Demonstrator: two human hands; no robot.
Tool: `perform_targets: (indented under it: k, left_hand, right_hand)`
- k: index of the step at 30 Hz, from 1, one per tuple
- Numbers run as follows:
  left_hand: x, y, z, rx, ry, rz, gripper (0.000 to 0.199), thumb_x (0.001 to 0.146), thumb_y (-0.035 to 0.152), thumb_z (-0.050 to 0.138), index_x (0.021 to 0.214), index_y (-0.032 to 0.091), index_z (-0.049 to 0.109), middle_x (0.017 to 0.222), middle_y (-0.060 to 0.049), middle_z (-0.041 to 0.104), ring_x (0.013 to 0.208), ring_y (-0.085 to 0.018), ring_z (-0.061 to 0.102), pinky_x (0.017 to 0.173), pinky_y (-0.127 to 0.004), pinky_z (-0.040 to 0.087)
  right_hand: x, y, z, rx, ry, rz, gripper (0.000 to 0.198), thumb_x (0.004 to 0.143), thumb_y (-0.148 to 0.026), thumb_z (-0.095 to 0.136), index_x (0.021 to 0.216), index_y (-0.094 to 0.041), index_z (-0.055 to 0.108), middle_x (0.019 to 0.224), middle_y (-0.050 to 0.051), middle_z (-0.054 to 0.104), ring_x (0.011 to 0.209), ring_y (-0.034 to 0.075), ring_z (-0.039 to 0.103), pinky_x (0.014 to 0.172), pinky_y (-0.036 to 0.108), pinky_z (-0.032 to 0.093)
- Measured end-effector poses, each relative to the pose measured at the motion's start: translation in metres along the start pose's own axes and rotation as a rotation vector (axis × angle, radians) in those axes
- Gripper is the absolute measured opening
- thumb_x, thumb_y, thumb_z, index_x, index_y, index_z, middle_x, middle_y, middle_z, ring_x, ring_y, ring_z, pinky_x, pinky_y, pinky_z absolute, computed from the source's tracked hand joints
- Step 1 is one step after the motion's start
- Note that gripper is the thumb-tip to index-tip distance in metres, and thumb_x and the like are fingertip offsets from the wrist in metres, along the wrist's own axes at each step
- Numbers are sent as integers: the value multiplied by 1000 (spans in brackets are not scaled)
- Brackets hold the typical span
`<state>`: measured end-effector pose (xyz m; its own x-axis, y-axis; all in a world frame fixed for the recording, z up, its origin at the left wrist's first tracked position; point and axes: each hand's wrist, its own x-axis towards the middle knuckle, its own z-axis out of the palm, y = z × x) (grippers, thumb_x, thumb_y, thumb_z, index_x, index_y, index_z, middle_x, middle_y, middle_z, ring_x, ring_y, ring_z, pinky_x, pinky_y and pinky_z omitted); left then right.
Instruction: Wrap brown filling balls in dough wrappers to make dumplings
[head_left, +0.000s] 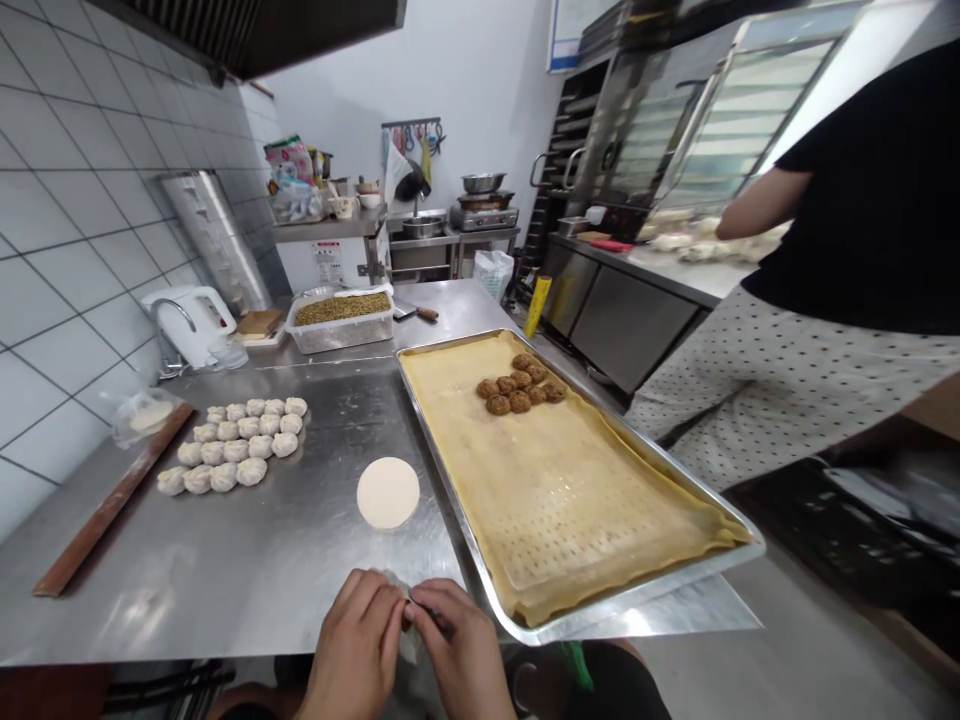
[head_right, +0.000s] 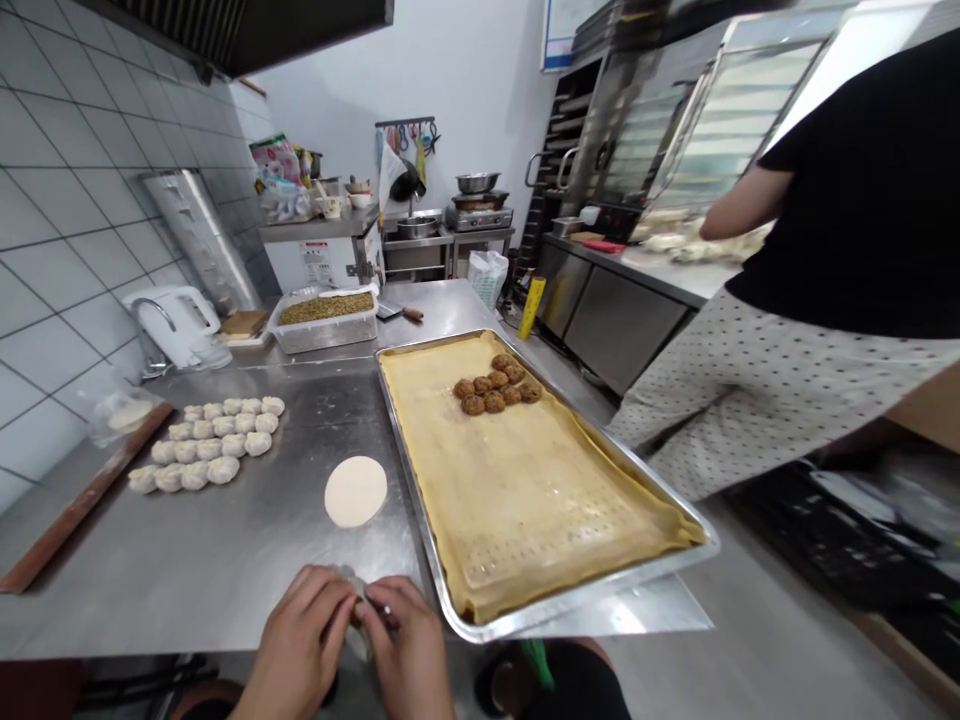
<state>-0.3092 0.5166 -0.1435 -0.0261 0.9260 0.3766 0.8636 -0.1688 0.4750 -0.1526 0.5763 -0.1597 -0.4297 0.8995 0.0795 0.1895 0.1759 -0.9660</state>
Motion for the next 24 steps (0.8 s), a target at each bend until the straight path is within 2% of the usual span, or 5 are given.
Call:
perform_targets:
  k: [4, 9, 15, 20, 24]
  left_hand:
    - [-1, -2, 4, 1, -15, 46, 19, 101, 13, 47, 97, 21, 64, 92, -5, 63, 87, -20, 59, 76, -35, 53]
    - [-3, -13, -1, 44, -48, 99, 34, 102, 16, 50, 134, 22, 57, 103, -7, 66, 92, -20, 62, 79, -34, 56]
    - [-2, -10, -4, 35, -23, 121, 18, 100, 12, 49, 99, 20, 66, 91, -6, 64, 84, -20, 60, 75, -35, 54]
    - [1, -9, -6, 89, -89, 112, 32, 100, 13, 51, 130, 21, 59, 100, -7, 65, 89, -21, 62, 76, -35, 56]
    - [0, -9, -5, 109, -79, 127, 19, 100, 12, 51, 109, 21, 65, 95, -5, 64, 86, -20, 61, 75, -35, 55]
  right_hand:
    - [5, -7, 0, 44, 21, 32, 31, 101, -38, 59, 81, -21, 74, 87, 7, 72, 85, 20, 70, 78, 28, 54]
    - [0, -7, 4, 61, -25, -79, 31, 105, -36, 48, 100, -21, 75, 98, 10, 70, 92, 21, 69, 81, 30, 57]
    - [-1, 2, 2, -8, 64, -67, 25, 100, -37, 59, 90, -21, 75, 99, 11, 72, 90, 22, 71, 71, 27, 59]
    - [-1, -4, 3, 23, 19, -123, 26, 104, -31, 51, 97, -22, 74, 98, 9, 72, 93, 20, 71, 82, 29, 59]
    - [-5, 3, 2, -30, 14, -199, 22, 102, -27, 54, 111, -23, 73, 110, 11, 71, 102, 21, 70, 91, 30, 58]
